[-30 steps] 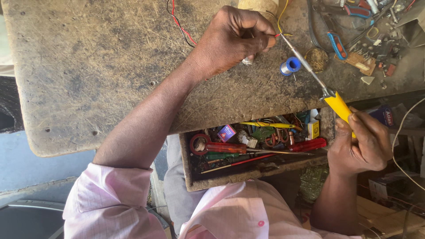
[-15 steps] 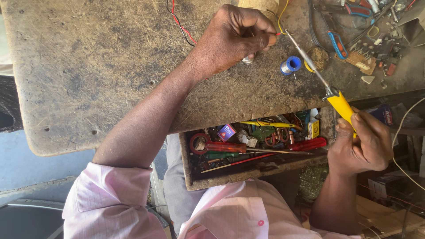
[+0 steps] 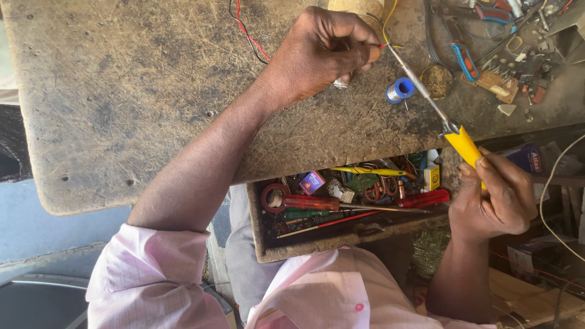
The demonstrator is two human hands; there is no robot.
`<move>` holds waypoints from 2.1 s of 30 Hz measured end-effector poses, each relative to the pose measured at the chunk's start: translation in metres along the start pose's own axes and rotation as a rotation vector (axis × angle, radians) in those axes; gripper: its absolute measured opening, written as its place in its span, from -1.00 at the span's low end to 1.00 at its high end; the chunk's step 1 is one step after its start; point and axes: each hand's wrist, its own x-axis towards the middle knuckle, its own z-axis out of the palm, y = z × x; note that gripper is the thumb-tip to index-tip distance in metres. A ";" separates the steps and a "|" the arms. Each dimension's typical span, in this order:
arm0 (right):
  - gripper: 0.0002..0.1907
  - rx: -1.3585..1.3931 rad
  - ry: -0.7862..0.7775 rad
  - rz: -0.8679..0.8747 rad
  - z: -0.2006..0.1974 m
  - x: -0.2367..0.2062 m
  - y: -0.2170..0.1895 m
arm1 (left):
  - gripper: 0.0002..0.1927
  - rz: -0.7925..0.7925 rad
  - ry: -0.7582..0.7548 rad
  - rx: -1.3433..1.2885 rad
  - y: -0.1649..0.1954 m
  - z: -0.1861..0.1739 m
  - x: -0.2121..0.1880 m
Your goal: The person sits at a cluttered repair bench and solders red and yellow wires onto the terminals of a lamp holder, using pliers to strip and position the wires and a soldering iron to make the joints. They then stand up, carry a television set across the workshop, and set it down.
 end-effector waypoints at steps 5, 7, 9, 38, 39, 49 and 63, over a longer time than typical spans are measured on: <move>-0.74 0.014 0.002 -0.001 0.000 -0.001 0.001 | -0.87 -0.013 0.006 -0.004 -0.001 0.001 0.001; -0.74 -0.021 0.006 -0.009 0.000 -0.002 0.002 | -0.87 0.001 -0.001 -0.014 -0.001 0.001 0.001; -0.75 -0.027 0.007 -0.016 0.000 -0.003 0.003 | -0.88 -0.015 0.000 -0.016 0.000 0.001 0.000; -0.75 0.021 -0.007 -0.031 0.002 0.010 -0.006 | -0.88 0.005 0.036 0.028 -0.006 0.002 0.001; -0.76 0.014 -0.010 -0.029 0.003 0.010 -0.006 | -0.88 0.010 0.039 0.023 -0.007 0.002 0.001; -0.77 0.054 -0.004 -0.014 0.002 -0.003 0.005 | -0.91 0.011 0.045 0.023 -0.008 0.002 0.001; -0.78 0.002 -0.014 0.004 0.002 0.008 -0.006 | -0.92 0.041 0.053 0.059 -0.006 0.003 0.002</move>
